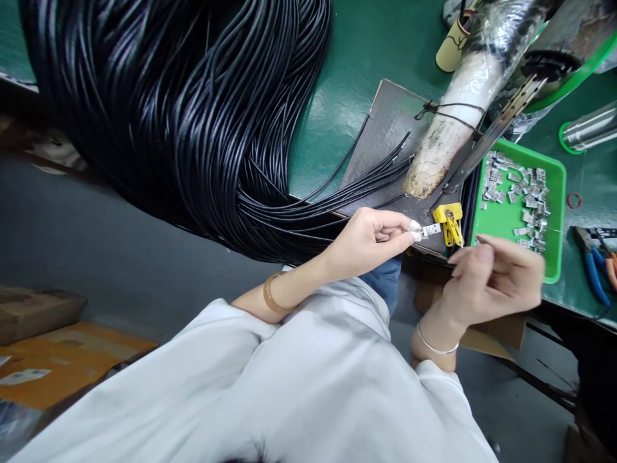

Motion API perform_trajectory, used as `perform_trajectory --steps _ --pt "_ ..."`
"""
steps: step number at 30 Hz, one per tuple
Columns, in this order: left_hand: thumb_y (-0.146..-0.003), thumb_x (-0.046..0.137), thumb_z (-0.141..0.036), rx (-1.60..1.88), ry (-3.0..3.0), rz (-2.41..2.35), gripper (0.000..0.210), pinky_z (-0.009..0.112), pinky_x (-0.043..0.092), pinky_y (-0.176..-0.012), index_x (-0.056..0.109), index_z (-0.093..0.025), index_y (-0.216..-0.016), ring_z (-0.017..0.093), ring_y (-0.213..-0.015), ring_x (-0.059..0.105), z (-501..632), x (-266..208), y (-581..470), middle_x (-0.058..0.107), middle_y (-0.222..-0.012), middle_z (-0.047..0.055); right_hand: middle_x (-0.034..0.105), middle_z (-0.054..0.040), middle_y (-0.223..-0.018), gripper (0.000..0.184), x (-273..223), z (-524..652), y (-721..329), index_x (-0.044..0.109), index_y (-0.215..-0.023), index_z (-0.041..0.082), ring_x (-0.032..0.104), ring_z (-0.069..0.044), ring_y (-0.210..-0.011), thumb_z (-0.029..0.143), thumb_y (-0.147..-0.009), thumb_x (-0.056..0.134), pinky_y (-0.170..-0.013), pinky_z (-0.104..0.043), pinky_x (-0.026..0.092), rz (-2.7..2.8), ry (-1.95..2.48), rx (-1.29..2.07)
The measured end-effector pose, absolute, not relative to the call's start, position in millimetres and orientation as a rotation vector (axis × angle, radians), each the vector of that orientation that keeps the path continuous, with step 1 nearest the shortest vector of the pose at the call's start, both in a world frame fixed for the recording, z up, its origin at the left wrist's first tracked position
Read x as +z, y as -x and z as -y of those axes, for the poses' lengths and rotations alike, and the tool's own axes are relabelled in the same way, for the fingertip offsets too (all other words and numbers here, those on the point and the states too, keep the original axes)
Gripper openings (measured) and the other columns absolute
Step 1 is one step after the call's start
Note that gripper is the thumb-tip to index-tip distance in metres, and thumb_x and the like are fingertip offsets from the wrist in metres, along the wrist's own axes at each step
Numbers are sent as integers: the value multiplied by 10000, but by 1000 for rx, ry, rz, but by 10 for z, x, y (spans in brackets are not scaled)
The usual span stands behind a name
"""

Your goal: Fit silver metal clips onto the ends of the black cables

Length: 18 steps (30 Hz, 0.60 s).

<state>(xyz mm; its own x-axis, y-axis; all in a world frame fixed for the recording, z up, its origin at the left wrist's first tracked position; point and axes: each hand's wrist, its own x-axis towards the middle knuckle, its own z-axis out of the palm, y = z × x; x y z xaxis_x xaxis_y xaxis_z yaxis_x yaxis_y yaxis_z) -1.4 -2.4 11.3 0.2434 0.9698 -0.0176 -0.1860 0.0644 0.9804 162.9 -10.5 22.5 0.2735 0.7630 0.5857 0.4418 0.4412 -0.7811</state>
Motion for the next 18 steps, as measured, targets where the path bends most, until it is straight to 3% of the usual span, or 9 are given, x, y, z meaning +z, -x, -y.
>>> perform_trajectory --steps 4,8,13,18 --pt "-795 713 -283 1092 -1026 -881 215 186 252 -489 702 -73 -841 31 -520 323 -37 107 24 410 -568 -54 680 58 -687 162 248 118 -1579 603 -1070 200 640 -105 -480 213 -911 629 -398 -219 491 1301 1078 377" --pt "-740 744 -214 1114 -949 -848 158 176 247 -486 683 -77 -793 25 -521 328 -85 131 27 431 -560 -60 762 -3 -864 95 155 129 -1565 608 -968 183 763 -170 -745 176 -891 662 -662 -299 652 1400 1198 347" --pt "-724 717 -162 1149 -969 -851 94 179 254 -486 667 -86 -749 24 -512 338 -120 127 -8 449 -550 -62 759 -52 -1067 97 69 118 -1601 650 -956 186 765 -195 -898 162 -868 685 -724 -319 649 1616 1220 286" --pt "-734 689 -194 1129 -990 -930 113 195 205 -474 636 -97 -710 22 -485 289 -142 142 -20 382 -512 -78 748 -74 -1122 251 71 120 -1673 626 -1125 184 766 -208 -917 170 -878 667 -787 -365 658 1564 1121 343"
